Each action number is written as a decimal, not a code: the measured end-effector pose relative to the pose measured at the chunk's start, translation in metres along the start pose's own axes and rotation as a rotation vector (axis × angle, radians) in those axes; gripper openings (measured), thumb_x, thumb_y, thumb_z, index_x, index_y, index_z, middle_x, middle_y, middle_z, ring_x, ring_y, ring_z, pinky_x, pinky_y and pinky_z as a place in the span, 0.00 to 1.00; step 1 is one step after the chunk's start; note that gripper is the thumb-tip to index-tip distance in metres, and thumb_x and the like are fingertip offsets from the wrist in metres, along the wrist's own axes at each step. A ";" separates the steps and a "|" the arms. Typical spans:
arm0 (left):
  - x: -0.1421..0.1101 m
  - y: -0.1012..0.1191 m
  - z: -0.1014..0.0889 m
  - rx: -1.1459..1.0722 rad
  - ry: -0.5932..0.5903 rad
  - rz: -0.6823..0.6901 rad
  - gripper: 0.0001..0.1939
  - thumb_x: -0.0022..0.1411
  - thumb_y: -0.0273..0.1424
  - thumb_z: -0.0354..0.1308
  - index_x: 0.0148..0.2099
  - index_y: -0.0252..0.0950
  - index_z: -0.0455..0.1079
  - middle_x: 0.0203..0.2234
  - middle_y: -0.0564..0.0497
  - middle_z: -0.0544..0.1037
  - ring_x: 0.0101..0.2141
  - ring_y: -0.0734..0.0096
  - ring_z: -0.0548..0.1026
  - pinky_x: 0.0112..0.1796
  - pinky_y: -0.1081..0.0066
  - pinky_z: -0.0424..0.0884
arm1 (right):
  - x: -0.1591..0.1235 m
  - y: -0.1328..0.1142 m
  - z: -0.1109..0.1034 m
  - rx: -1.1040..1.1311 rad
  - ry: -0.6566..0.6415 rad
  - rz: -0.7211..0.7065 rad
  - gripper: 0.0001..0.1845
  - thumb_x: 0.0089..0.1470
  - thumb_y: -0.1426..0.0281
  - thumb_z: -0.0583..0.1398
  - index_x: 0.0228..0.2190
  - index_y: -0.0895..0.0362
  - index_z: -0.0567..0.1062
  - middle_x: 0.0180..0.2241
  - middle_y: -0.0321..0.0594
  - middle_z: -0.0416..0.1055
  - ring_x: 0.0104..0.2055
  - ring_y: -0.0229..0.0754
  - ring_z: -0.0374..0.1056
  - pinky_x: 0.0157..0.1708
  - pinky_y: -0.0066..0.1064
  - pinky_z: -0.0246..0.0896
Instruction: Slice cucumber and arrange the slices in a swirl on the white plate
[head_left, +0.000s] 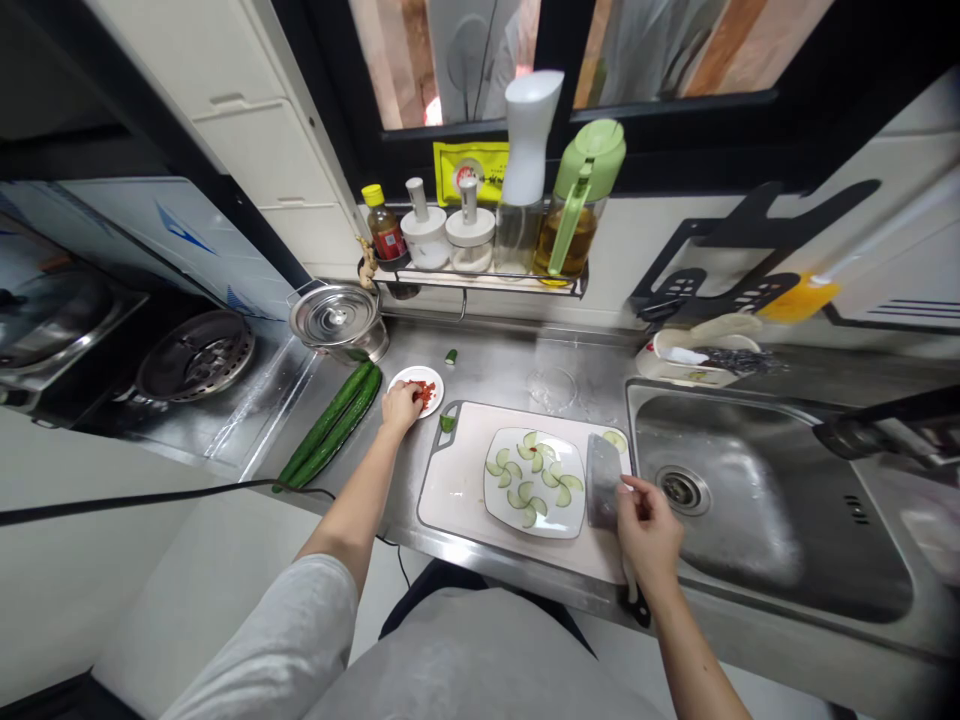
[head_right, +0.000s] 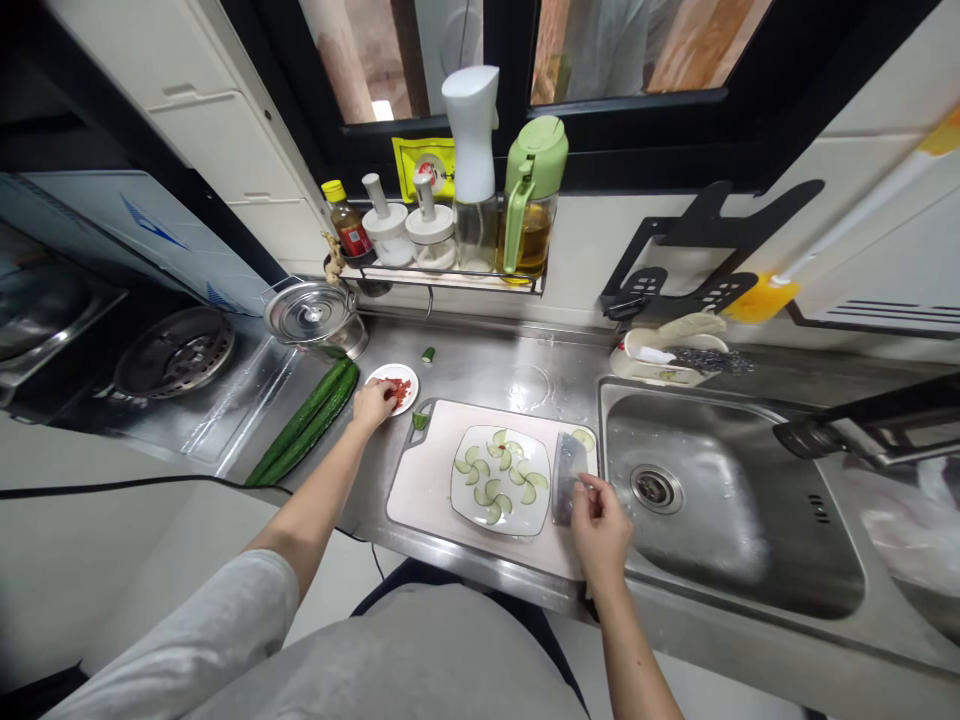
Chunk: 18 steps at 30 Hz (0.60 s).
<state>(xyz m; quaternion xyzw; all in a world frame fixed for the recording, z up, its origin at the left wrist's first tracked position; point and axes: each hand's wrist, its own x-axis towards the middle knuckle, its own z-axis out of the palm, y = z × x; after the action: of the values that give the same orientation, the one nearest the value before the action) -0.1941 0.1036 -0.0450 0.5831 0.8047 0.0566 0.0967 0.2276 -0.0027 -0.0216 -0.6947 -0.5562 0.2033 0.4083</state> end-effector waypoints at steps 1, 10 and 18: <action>0.000 0.000 0.000 0.002 -0.005 0.001 0.17 0.57 0.35 0.55 0.49 0.46 0.73 0.46 0.48 0.73 0.46 0.62 0.71 0.46 0.66 0.66 | 0.000 0.000 0.000 -0.004 0.000 0.003 0.21 0.52 0.56 0.55 0.36 0.60 0.75 0.19 0.32 0.60 0.21 0.35 0.56 0.24 0.28 0.53; 0.002 -0.001 -0.001 0.022 0.000 0.017 0.13 0.58 0.36 0.53 0.43 0.44 0.75 0.44 0.47 0.74 0.45 0.61 0.72 0.43 0.66 0.66 | -0.005 0.001 -0.001 -0.009 -0.023 0.050 0.22 0.52 0.56 0.55 0.37 0.61 0.75 0.20 0.33 0.62 0.21 0.36 0.56 0.25 0.28 0.53; 0.006 -0.001 0.002 0.014 -0.015 -0.001 0.11 0.55 0.33 0.56 0.41 0.42 0.74 0.43 0.47 0.75 0.43 0.63 0.72 0.42 0.69 0.66 | -0.008 0.005 0.001 0.001 -0.026 0.057 0.23 0.52 0.55 0.54 0.37 0.61 0.75 0.19 0.33 0.62 0.21 0.36 0.57 0.25 0.28 0.54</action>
<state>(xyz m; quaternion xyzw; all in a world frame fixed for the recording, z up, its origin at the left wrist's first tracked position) -0.1968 0.1086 -0.0473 0.5836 0.8046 0.0468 0.0986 0.2275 -0.0101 -0.0271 -0.7073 -0.5415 0.2239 0.3954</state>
